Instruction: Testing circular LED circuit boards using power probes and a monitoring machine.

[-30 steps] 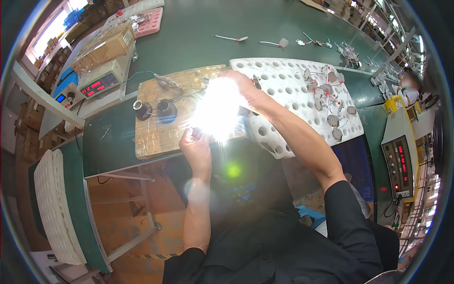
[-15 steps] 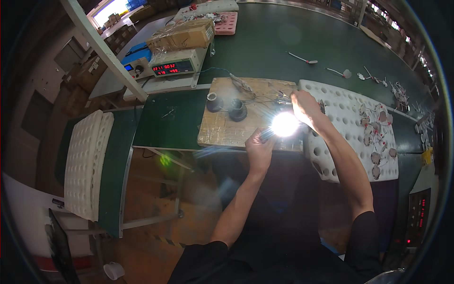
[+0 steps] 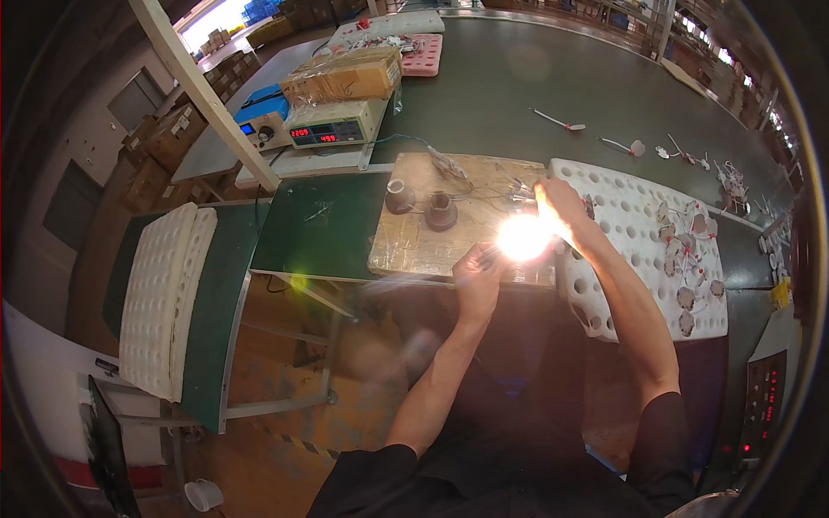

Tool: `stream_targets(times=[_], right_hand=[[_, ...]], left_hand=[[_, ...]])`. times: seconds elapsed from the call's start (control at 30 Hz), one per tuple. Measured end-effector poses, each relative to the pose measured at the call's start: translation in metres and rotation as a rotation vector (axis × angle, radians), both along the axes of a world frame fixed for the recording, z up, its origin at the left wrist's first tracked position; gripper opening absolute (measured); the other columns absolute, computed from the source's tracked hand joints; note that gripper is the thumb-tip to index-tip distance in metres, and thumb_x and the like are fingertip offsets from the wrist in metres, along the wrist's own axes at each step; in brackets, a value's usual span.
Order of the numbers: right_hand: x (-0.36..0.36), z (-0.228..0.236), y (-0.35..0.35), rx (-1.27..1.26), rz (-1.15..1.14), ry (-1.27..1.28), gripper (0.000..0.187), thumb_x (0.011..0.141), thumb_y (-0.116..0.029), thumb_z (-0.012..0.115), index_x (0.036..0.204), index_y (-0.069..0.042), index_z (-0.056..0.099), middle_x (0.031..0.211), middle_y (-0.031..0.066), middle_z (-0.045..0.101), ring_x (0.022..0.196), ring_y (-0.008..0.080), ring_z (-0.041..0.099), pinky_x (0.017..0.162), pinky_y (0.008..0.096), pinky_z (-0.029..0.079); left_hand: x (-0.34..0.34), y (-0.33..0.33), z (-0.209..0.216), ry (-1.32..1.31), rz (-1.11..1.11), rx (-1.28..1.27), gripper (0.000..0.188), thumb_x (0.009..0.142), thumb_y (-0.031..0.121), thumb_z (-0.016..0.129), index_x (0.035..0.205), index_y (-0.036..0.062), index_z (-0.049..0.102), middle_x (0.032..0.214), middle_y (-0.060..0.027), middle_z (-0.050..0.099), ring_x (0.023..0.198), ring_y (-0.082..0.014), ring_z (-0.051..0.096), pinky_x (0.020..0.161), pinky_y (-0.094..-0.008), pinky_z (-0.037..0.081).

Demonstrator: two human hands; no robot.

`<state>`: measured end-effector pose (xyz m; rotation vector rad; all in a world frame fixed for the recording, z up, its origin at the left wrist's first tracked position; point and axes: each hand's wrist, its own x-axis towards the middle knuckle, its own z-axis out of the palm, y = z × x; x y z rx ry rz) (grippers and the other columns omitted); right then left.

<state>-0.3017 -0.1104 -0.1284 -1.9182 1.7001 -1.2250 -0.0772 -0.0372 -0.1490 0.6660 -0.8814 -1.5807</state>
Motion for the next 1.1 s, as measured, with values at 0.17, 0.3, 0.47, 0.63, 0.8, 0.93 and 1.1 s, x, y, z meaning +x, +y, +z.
stream_targets(times=[0.17, 0.3, 0.47, 0.63, 0.8, 0.93, 1.1], right_hand=[[0.011, 0.010, 0.004, 0.026, -0.039, 0.002, 0.030, 0.078, -0.021, 0.072, 0.071, 0.007, 0.061, 0.068, 0.0238, 0.063, 0.067, 0.0400, 0.065, 0.060, 0.0450, 0.052], [0.031, 0.041, 0.009, 0.149, -0.158, 0.577, 0.015, 0.076, -0.007, 0.063, 0.072, 0.007, 0.061, 0.073, 0.0266, 0.063, 0.073, 0.0429, 0.065, 0.062, 0.0470, 0.052], [0.026, 0.037, 0.009, 0.080, -0.092, 0.352, 0.010, 0.073, -0.001, 0.060, 0.075, 0.008, 0.063, 0.076, 0.0297, 0.063, 0.077, 0.0454, 0.065, 0.065, 0.0486, 0.053], [0.031, 0.055, 0.020, 0.216, -0.231, 0.638, 0.015, 0.069, -0.010, 0.068, 0.073, 0.004, 0.067, 0.076, 0.0265, 0.065, 0.075, 0.0432, 0.067, 0.066, 0.0479, 0.054], [0.027, 0.073, 0.049, 0.112, -0.285, 0.351, 0.044, 0.082, -0.041, 0.070, 0.074, 0.002, 0.067, 0.072, 0.0223, 0.066, 0.072, 0.0399, 0.067, 0.070, 0.0483, 0.052], [-0.008, 0.088, 0.096, 0.243, -0.275, -0.147, 0.046, 0.089, -0.043, 0.066, 0.073, 0.001, 0.068, 0.063, 0.0128, 0.064, 0.062, 0.0271, 0.064, 0.061, 0.0412, 0.049], [-0.041, 0.081, 0.153, 0.149, -0.318, -0.726, 0.032, 0.092, -0.035, 0.064, 0.088, -0.004, 0.072, 0.065, -0.0013, 0.060, 0.060, 0.0065, 0.050, 0.056, 0.0255, 0.040]], left_hand=[[0.002, -0.002, -0.004, 0.001, -0.016, -0.042, 0.003, 0.088, -0.001, 0.065, 0.091, 0.0006, 0.065, 0.080, 0.0028, 0.062, 0.071, -0.0031, 0.054, 0.063, -0.0205, 0.046], [0.003, 0.000, 0.004, -0.023, 0.027, -0.111, 0.003, 0.089, -0.002, 0.064, 0.090, 0.0002, 0.065, 0.081, 0.0034, 0.062, 0.073, -0.0031, 0.053, 0.066, -0.0207, 0.046], [0.003, 0.000, 0.007, -0.031, 0.026, -0.141, 0.002, 0.089, -0.002, 0.064, 0.090, -0.0004, 0.066, 0.084, 0.0019, 0.064, 0.075, -0.0038, 0.055, 0.068, -0.0214, 0.047], [0.000, 0.005, 0.025, -0.191, -0.045, -0.085, 0.007, 0.091, 0.004, 0.066, 0.096, -0.0015, 0.063, 0.086, -0.0057, 0.066, 0.078, -0.0116, 0.064, 0.072, -0.0252, 0.055], [0.018, 0.003, 0.032, -0.232, -0.005, -0.104, 0.012, 0.091, 0.004, 0.065, 0.101, -0.0014, 0.060, 0.092, -0.0090, 0.064, 0.082, -0.0169, 0.067, 0.071, -0.0261, 0.055], [0.014, 0.000, 0.061, -0.258, -0.022, -0.227, 0.009, 0.091, 0.003, 0.065, 0.098, -0.0006, 0.060, 0.086, -0.0081, 0.066, 0.076, -0.0156, 0.067, 0.066, -0.0249, 0.054], [-0.037, -0.057, 0.095, -0.420, 0.104, -0.515, 0.012, 0.093, 0.009, 0.065, 0.101, -0.0002, 0.062, 0.090, -0.0051, 0.065, 0.077, -0.0124, 0.064, 0.066, -0.0245, 0.048]])
